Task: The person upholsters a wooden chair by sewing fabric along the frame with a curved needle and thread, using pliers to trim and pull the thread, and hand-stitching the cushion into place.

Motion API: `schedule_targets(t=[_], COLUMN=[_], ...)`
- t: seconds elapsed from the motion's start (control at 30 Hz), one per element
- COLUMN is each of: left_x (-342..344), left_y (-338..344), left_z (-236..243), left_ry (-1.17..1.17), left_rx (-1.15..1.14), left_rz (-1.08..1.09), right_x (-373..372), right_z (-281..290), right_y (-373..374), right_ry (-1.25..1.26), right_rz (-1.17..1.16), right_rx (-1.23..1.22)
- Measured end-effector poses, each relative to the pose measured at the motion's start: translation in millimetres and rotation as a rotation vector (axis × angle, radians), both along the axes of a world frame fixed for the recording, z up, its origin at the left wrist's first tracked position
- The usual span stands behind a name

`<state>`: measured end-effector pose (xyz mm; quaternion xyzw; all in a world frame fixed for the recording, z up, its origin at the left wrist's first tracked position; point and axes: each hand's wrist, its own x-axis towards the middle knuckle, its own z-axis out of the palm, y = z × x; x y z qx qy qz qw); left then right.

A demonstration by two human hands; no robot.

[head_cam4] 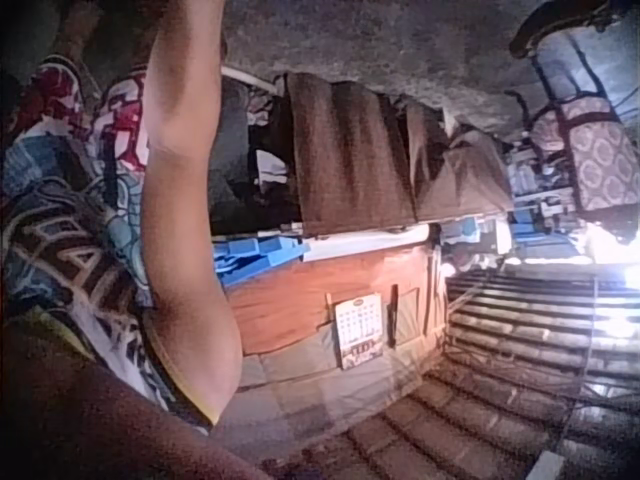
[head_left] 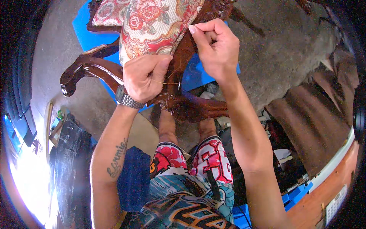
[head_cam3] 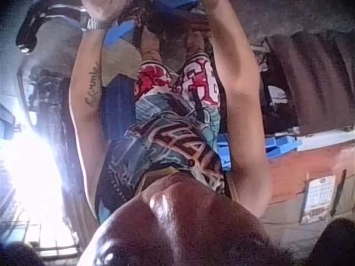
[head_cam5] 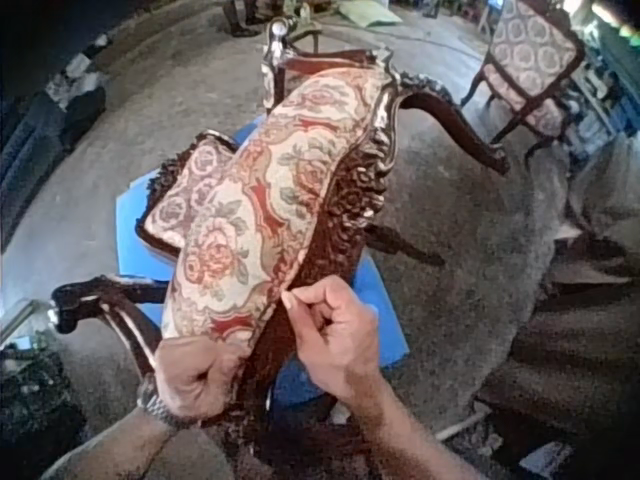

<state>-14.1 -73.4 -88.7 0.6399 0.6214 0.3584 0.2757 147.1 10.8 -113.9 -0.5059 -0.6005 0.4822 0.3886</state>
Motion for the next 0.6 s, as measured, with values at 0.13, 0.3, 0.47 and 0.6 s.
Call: schedule_targets(t=[0.13, 0.3, 0.47, 0.6], left_x=[1, 1, 0, -1], left_y=[1, 1, 0, 1], left_z=[2, 2, 2, 1], left_ry=[0.019, 0.01, 0.014, 0.024], left_rx=[-0.008, 0.005, -0.022, -0.011], left_rz=[-0.007, -0.004, -0.003, -0.019], right_x=[2, 4, 4, 8], right_z=[4, 11, 18, 20], right_y=[3, 10, 16, 26], right_ry=[0.002, -0.071, -0.095, -0.211], right_rz=[0.019, 0.092, 0.169, 0.343], right_rx=[-0.046, -0.097, -0.211, -0.216])
